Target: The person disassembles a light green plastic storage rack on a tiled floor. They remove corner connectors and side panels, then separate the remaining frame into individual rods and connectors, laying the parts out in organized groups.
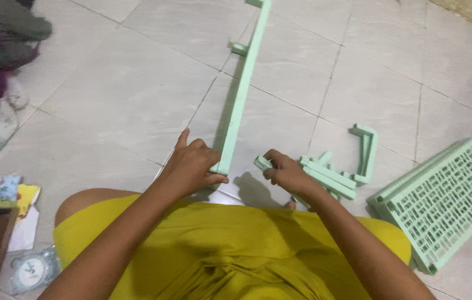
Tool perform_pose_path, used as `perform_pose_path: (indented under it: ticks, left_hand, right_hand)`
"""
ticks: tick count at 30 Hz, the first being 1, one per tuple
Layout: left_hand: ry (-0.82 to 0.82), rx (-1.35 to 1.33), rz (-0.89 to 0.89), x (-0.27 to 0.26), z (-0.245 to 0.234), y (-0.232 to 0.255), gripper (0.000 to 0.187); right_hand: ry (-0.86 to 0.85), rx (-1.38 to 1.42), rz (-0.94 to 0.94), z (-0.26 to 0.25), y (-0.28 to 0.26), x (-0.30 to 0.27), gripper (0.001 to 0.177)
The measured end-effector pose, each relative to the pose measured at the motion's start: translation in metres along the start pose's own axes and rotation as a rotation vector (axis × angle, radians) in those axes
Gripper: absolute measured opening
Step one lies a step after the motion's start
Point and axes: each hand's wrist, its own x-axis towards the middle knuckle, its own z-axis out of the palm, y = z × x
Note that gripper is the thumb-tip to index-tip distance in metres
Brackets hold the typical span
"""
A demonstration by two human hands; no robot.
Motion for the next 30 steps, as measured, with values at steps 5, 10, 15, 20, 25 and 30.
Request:
perform_pose_path:
  ticks: [5,10,15,20,25,30]
  left_hand:
    - [-0.007,-0.020,-0.084,0.014,0.005,0.024,0.044]
    - [0.007,0.013,-0.148,0.024,0.012,0.047,0.048]
    - [0.116,-0.019,-0.221,0.028,0.025,0.071,0.047]
    - [0.199,-0.134,-0.280,0.031,0.040,0.092,0.056]
    - [0.191,-0.230,-0.381,0.039,0.052,0.110,0.068]
    - [0.210,-0.301,-0.459,0.049,0.055,0.123,0.074]
  right_hand:
    - [0.427,-0.370,-0.186,-0.020,0.064,0.003,0.038]
    - [0.655,-0.582,-0.171,-0.039,0.117,0.006,0.031]
    - [0.749,-0.714,-0.116,-0.038,0.144,0.004,0.025]
    - [0.934,-0.723,-0.162,-0.036,0.140,-0.002,0.041]
    - [0.898,-0.371,-0.291,-0.018,0.114,-0.008,0.020]
    - [0.464,0.303,0.109,0.027,0.082,-0.020,0.037]
